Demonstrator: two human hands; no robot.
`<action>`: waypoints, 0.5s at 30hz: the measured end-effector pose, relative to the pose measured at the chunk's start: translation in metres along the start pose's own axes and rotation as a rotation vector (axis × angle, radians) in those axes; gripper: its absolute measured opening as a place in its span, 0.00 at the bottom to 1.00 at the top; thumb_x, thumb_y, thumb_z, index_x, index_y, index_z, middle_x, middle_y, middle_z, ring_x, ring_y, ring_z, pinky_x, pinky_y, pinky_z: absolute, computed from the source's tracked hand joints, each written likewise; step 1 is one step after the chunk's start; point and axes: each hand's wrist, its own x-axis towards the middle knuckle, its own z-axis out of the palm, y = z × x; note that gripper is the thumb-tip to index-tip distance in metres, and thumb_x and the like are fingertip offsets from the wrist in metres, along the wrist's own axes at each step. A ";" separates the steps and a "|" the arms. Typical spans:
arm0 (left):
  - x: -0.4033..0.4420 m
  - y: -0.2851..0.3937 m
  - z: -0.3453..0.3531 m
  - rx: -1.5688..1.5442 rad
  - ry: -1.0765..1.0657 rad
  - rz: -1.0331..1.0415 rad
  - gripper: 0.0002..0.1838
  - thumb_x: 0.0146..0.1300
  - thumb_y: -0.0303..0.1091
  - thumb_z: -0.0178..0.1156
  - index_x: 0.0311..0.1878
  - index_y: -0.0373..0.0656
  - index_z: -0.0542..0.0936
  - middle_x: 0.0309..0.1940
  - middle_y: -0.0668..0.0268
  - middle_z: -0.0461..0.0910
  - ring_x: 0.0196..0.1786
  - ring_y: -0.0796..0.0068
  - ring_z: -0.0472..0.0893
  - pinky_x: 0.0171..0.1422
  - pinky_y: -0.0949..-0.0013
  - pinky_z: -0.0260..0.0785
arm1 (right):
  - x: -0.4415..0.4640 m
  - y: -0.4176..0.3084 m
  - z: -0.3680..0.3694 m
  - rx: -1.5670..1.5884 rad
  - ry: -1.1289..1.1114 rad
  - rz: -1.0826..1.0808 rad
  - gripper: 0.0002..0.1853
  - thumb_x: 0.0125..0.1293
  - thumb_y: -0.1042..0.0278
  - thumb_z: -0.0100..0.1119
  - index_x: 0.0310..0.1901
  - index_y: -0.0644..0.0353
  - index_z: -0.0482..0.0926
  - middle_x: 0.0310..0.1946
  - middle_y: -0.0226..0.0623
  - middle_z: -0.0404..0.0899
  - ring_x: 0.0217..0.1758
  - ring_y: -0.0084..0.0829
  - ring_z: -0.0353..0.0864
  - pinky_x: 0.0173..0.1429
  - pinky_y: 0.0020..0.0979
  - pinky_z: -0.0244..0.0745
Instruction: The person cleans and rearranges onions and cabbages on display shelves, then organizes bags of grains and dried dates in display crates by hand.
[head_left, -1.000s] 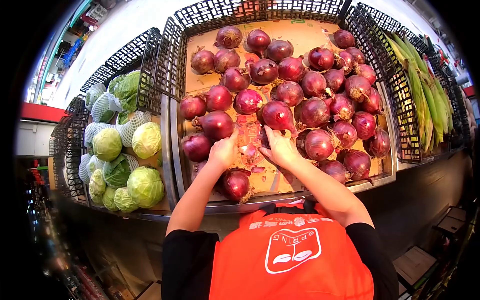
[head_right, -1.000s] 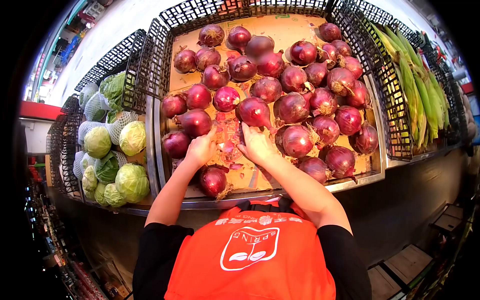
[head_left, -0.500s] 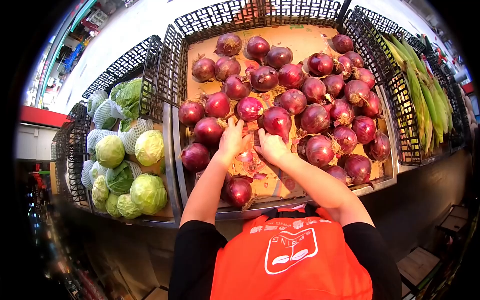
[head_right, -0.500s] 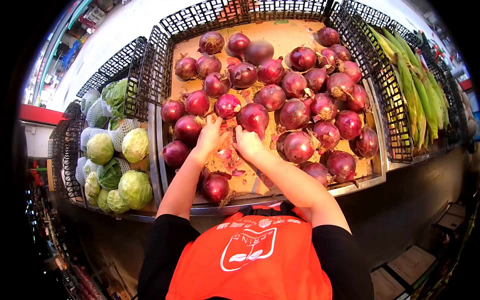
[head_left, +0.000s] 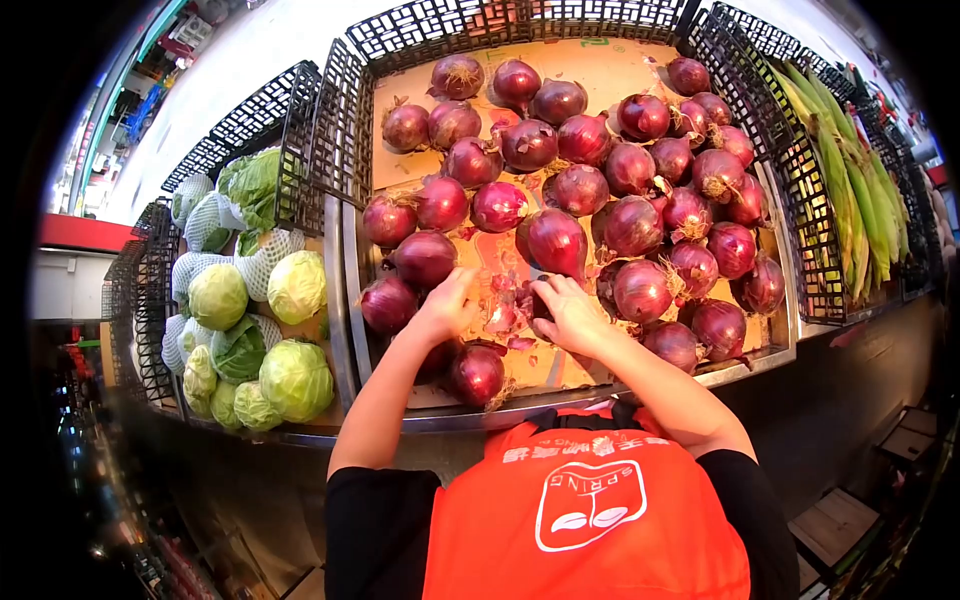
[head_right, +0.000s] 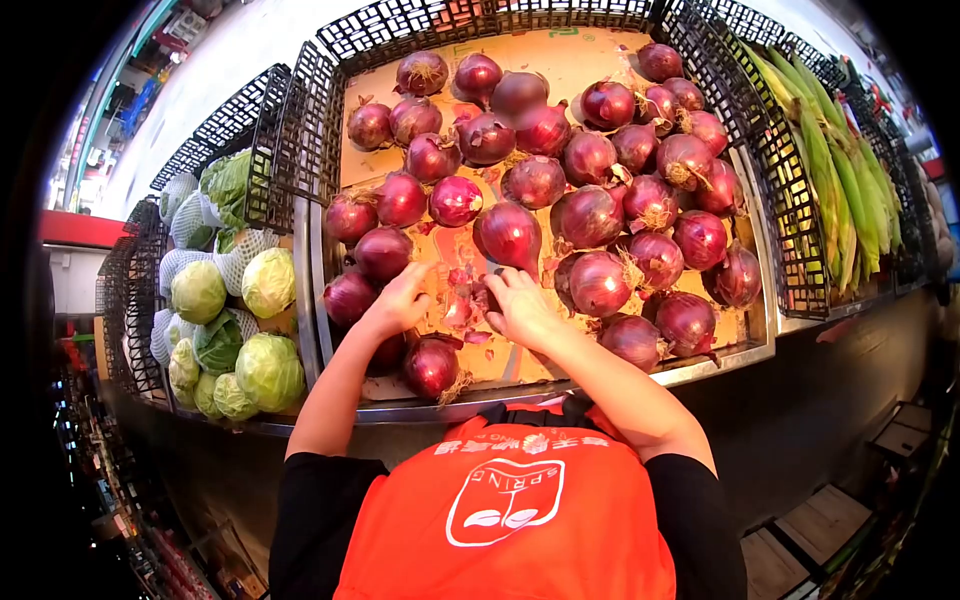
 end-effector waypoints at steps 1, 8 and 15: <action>-0.003 -0.010 0.006 0.115 0.050 0.050 0.30 0.53 0.25 0.51 0.63 0.36 0.63 0.61 0.47 0.64 0.57 0.49 0.71 0.59 0.58 0.66 | -0.003 -0.005 -0.009 -0.015 -0.069 0.072 0.34 0.51 0.65 0.66 0.59 0.62 0.64 0.53 0.51 0.65 0.57 0.50 0.65 0.60 0.42 0.66; 0.037 0.023 -0.008 0.310 0.058 -0.266 0.37 0.52 0.20 0.51 0.68 0.35 0.53 0.69 0.44 0.49 0.54 0.45 0.74 0.54 0.53 0.70 | -0.013 -0.006 -0.010 -0.103 -0.065 0.189 0.40 0.50 0.65 0.69 0.62 0.65 0.59 0.52 0.53 0.65 0.56 0.52 0.69 0.58 0.42 0.68; 0.065 -0.017 0.009 0.479 0.072 -0.172 0.21 0.49 0.19 0.55 0.50 0.35 0.68 0.45 0.45 0.73 0.46 0.48 0.77 0.51 0.55 0.72 | -0.013 0.015 -0.004 -0.084 -0.044 0.197 0.31 0.48 0.70 0.67 0.54 0.65 0.65 0.48 0.54 0.68 0.49 0.55 0.73 0.52 0.44 0.73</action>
